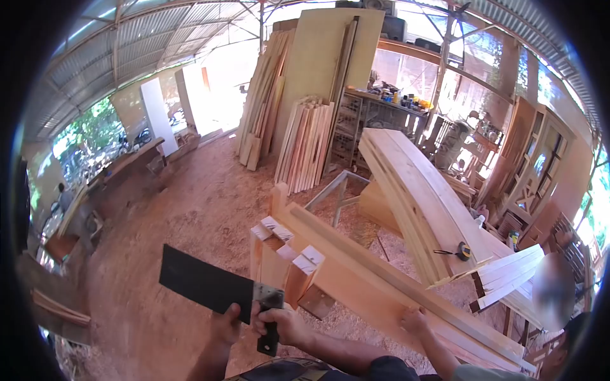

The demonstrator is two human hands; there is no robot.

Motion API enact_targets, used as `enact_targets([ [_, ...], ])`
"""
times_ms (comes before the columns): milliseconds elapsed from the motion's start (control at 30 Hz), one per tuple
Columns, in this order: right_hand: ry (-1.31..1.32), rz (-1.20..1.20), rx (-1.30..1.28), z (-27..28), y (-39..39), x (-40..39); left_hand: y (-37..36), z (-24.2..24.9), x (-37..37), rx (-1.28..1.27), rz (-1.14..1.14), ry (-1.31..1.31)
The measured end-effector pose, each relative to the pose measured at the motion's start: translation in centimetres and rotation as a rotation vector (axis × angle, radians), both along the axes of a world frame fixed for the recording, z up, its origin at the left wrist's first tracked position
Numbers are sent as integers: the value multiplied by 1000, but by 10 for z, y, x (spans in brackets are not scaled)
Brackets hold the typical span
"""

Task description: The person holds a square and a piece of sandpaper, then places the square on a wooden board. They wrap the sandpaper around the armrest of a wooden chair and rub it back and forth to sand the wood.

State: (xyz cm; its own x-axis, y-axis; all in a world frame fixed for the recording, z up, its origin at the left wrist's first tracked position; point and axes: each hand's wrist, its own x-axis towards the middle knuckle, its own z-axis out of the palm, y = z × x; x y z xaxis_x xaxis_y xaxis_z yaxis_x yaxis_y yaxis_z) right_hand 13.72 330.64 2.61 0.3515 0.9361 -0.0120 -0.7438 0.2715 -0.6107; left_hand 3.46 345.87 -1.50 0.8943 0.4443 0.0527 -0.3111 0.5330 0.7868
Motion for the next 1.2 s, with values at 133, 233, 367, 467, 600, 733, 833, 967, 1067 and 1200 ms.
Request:
enact_targets([
  [133,76,166,-38,-2,36,-21,18,5,-39,11,242,-14],
  [233,173,212,-82,-3,47,-32,36,-16,-60,-10,389,-6],
  [367,112,114,-142,17,37,-6,79,-21,-97,-36,340,102],
  [467,125,134,-95,18,25,23,109,-10,-119,114,218,252],
  [600,35,92,8,18,42,9,115,-27,-99,200,145,227],
  [733,-17,43,64,7,41,-3,113,-36,-79,144,103,58],
  [833,-25,50,143,4,36,-4,158,-78,-82,330,246,169],
  [967,-56,54,225,6,28,0,186,2,-81,-114,72,-220],
  [1067,-99,18,280,10,26,0,179,36,-73,-53,251,-165],
  [1200,-100,16,335,7,23,3,148,69,-47,219,502,-194],
])
